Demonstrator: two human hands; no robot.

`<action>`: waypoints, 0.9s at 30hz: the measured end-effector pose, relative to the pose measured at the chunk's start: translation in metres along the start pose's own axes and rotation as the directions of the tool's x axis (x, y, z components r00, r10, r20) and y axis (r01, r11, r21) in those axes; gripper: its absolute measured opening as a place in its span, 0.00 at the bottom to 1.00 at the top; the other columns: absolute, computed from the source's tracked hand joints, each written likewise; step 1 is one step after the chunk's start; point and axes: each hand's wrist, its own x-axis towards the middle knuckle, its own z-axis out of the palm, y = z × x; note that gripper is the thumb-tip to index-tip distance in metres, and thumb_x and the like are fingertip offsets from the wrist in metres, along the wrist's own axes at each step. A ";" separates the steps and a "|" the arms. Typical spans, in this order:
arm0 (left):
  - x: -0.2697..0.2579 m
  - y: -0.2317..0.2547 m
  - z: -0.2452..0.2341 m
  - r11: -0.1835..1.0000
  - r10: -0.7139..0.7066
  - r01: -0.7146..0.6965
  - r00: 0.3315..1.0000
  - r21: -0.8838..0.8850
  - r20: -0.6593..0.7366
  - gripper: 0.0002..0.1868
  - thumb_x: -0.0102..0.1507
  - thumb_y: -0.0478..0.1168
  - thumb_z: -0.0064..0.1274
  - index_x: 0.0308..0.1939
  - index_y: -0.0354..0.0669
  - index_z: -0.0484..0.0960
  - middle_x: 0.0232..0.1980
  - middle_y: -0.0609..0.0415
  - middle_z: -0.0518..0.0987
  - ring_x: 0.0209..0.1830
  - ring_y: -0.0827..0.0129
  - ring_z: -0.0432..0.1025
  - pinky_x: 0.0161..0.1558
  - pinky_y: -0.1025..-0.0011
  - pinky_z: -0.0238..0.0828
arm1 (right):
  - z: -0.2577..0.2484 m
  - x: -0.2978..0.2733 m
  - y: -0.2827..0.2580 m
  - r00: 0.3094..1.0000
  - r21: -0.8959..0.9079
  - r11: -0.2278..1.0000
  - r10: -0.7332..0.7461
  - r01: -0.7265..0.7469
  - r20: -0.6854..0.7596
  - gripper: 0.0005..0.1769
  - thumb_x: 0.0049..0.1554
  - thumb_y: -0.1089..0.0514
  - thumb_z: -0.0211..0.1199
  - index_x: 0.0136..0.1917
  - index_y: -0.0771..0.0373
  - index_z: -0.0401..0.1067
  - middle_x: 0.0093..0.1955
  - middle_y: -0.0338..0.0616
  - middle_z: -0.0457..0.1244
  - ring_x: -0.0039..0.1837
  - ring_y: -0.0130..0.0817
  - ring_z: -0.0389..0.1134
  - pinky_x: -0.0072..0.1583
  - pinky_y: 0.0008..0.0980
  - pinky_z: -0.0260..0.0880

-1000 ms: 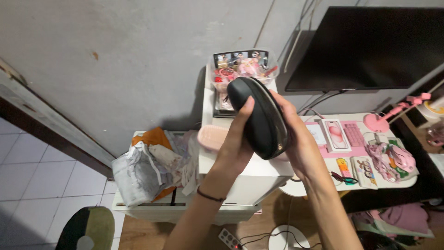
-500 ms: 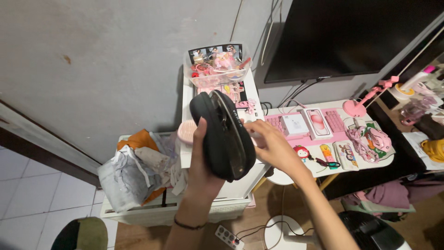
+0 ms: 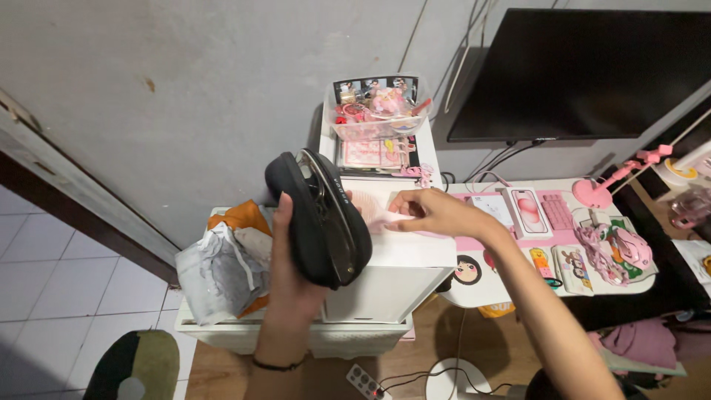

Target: The person packs a brown handbag with daily essentials including a hairbrush, a small notebook, a pink pouch, tissues, a yellow tin, and a dark cloth. They retrieve items from a desk and place them into the bag on the bed.

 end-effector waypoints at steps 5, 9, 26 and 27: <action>0.000 0.006 -0.004 0.997 0.058 -0.053 0.995 0.062 -0.079 0.36 0.64 0.61 0.52 0.66 0.37 0.74 0.57 0.47 0.81 0.54 0.62 0.78 0.57 0.60 0.77 | -0.003 0.009 0.008 0.999 -0.004 1.000 -0.030 0.030 -0.010 0.18 0.54 0.50 0.71 0.54 0.59 0.73 0.33 0.35 0.56 0.39 0.26 0.57 0.43 0.31 0.62; -0.004 0.000 -0.001 0.998 0.059 -0.059 0.998 0.038 -0.016 0.34 0.68 0.60 0.53 0.66 0.36 0.72 0.57 0.45 0.80 0.54 0.60 0.77 0.58 0.59 0.76 | 0.002 0.008 0.010 0.997 -0.041 0.998 -0.040 0.037 -0.070 0.18 0.54 0.49 0.71 0.53 0.58 0.73 0.33 0.36 0.58 0.39 0.28 0.59 0.43 0.32 0.63; -0.009 -0.175 0.018 0.886 -0.449 0.439 0.892 0.152 0.043 0.36 0.65 0.61 0.50 0.67 0.39 0.72 0.60 0.53 0.79 0.57 0.69 0.75 0.61 0.67 0.70 | 0.060 -0.176 0.005 0.610 0.530 0.830 0.332 0.173 -0.720 0.22 0.68 0.50 0.50 0.68 0.65 0.68 0.63 0.43 0.67 0.65 0.29 0.65 0.68 0.27 0.61; -0.013 -0.194 0.021 0.873 -0.468 0.459 0.884 0.166 0.012 0.36 0.65 0.61 0.49 0.68 0.40 0.72 0.61 0.54 0.78 0.58 0.71 0.74 0.62 0.68 0.69 | 0.071 -0.197 0.002 0.574 0.641 0.734 0.431 0.225 -0.696 0.24 0.68 0.49 0.48 0.70 0.64 0.67 0.65 0.42 0.66 0.67 0.28 0.64 0.69 0.27 0.59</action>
